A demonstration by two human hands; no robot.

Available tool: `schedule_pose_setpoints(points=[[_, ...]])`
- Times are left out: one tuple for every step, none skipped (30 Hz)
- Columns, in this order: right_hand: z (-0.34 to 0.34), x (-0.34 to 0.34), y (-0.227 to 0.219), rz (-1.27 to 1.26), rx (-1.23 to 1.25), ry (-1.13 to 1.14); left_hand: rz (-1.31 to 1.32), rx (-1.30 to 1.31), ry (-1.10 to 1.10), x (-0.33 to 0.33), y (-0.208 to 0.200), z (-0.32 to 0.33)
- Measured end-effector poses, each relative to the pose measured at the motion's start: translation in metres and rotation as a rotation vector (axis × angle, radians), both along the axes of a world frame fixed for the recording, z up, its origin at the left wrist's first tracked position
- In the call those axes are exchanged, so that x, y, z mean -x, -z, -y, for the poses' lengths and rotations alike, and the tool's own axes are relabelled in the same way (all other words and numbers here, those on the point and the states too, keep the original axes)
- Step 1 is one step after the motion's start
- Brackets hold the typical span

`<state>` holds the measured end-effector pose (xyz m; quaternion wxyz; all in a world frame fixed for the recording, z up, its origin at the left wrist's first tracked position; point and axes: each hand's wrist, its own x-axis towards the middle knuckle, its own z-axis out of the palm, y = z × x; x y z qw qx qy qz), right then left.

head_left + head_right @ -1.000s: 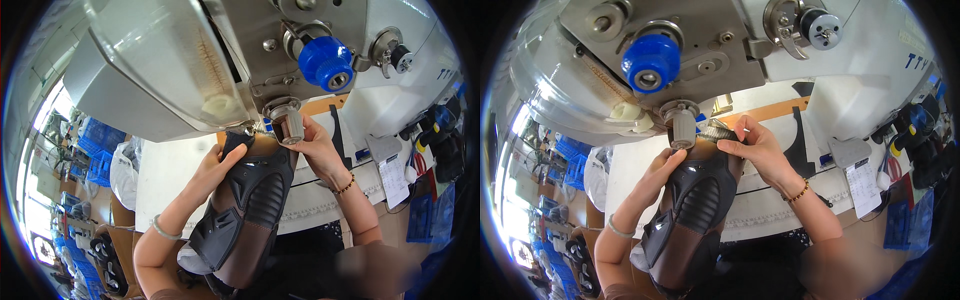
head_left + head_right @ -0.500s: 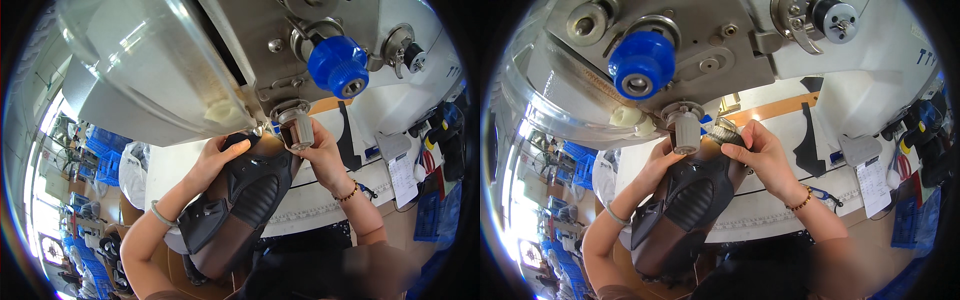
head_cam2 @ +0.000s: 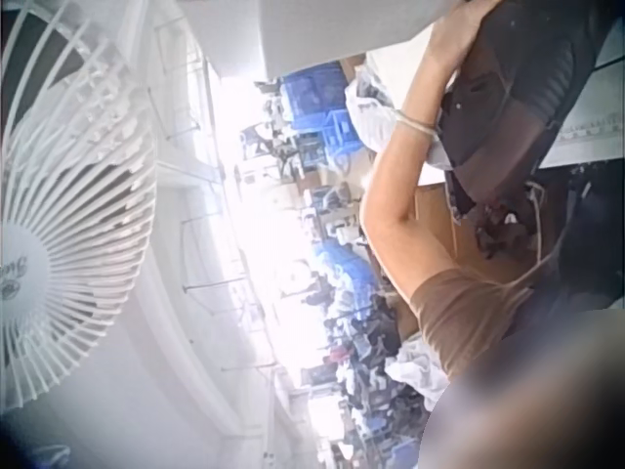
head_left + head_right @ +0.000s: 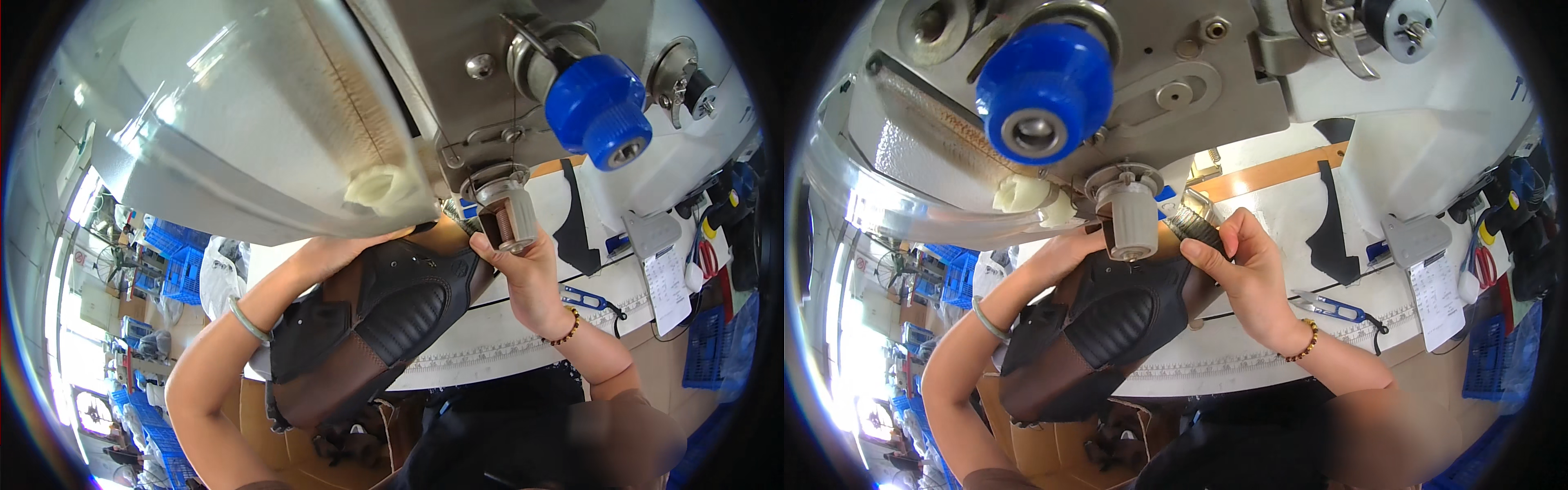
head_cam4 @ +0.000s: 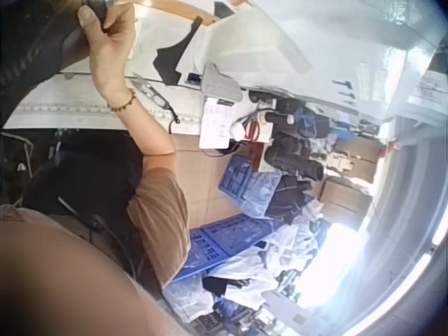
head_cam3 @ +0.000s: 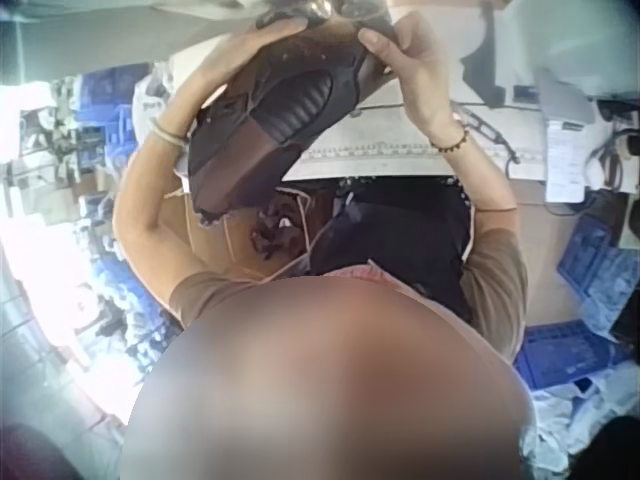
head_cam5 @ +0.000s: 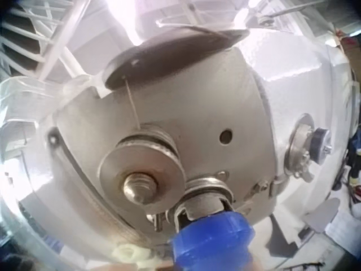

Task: The person stitches shoe upper components together using a sewing machine, then trims loose threads from the material with snips.

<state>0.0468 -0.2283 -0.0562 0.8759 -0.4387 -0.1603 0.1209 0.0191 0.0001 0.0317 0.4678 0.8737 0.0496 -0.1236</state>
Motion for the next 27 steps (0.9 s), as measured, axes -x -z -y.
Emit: schedule_pose_setpoints(points=[[-0.001,0.0,0.0,0.002,-0.006,0.008,0.011,0.006,0.027,-0.003,-0.001,-0.001],[-0.002,0.001,0.001,0.002,-0.014,0.027,0.021,0.011,0.055,-0.006,-0.001,-0.002],[-0.003,0.002,0.002,-0.001,-0.028,0.023,0.016,0.016,0.06,-0.009,-0.001,-0.003],[-0.004,0.004,0.004,-0.008,-0.042,0.032,0.065,-0.006,0.118,-0.012,-0.001,-0.004],[-0.006,0.005,0.005,-0.001,-0.052,0.042,0.099,-0.031,0.152,-0.014,-0.002,-0.005],[-0.007,0.007,0.006,0.005,-0.061,0.053,0.109,-0.072,0.16,-0.017,-0.002,-0.007],[-0.009,0.008,0.007,0.021,-0.063,0.064,0.144,-0.114,0.192,-0.018,-0.003,-0.009],[-0.01,0.009,0.007,0.029,-0.063,0.073,0.151,-0.171,0.197,-0.019,-0.004,-0.01],[-0.011,0.01,0.006,0.032,-0.083,0.075,0.159,-0.231,0.203,-0.02,-0.006,-0.013],[-0.012,0.011,0.006,0.027,-0.1,0.074,0.174,-0.3,0.213,-0.019,-0.007,-0.015],[-0.014,0.012,0.004,0.013,-0.119,0.095,0.187,-0.368,0.223,-0.018,-0.008,-0.019],[-0.014,0.014,0.003,-0.019,-0.121,0.088,0.247,-0.407,0.269,-0.018,-0.008,-0.022],[-0.015,0.016,0.001,-0.061,-0.124,0.103,0.161,-0.061,0.318,-0.019,-0.009,-0.026],[-0.012,0.018,0.001,-0.037,-0.134,0.1,0.119,0.315,0.396,-0.023,-0.009,-0.029],[-0.01,0.019,0.0,-0.137,-0.126,0.056,0.15,0.333,0.432,-0.026,-0.008,-0.032],[-0.005,0.02,0.001,-0.172,-0.127,-0.005,0.181,0.351,0.468,-0.029,-0.007,-0.034],[0.001,0.021,0.002,-0.205,-0.13,-0.064,0.286,0.007,0.462,-0.032,-0.007,-0.037],[0.008,0.018,0.004,-0.148,-0.037,-0.178,0.332,-0.176,0.452,-0.037,-0.006,-0.038],[0.015,0.015,0.007,-0.09,0.06,-0.291,0.361,-0.33,0.432,-0.04,-0.005,-0.039],[0.018,0.013,0.01,-0.092,0.222,-0.381,0.331,-0.271,0.415,-0.043,-0.005,-0.041],[0.02,0.011,0.013,-0.051,0.155,-0.458,0.319,-0.278,0.393,-0.046,-0.006,-0.042],[0.022,0.01,0.015,-0.073,0.145,-0.512,0.302,-0.281,0.366,-0.048,-0.007,-0.044],[0.022,0.012,0.017,-0.137,0.197,-0.549,0.285,-0.287,0.335,-0.049,-0.009,-0.046],[0.021,0.014,0.018,-0.109,0.234,-0.527,0.279,-0.298,0.302,-0.048,-0.013,-0.051],[0.021,0.016,0.017,-0.088,0.105,-0.51,0.281,-0.307,0.256,-0.047,-0.018,-0.057],[0.022,0.021,0.016,-0.11,0.054,-0.495,0.279,-0.315,0.202,-0.042,-0.025,-0.066],[0.021,0.025,0.014,-0.109,-0.004,-0.486,0.28,-0.324,0.137,-0.036,-0.033,-0.077]])
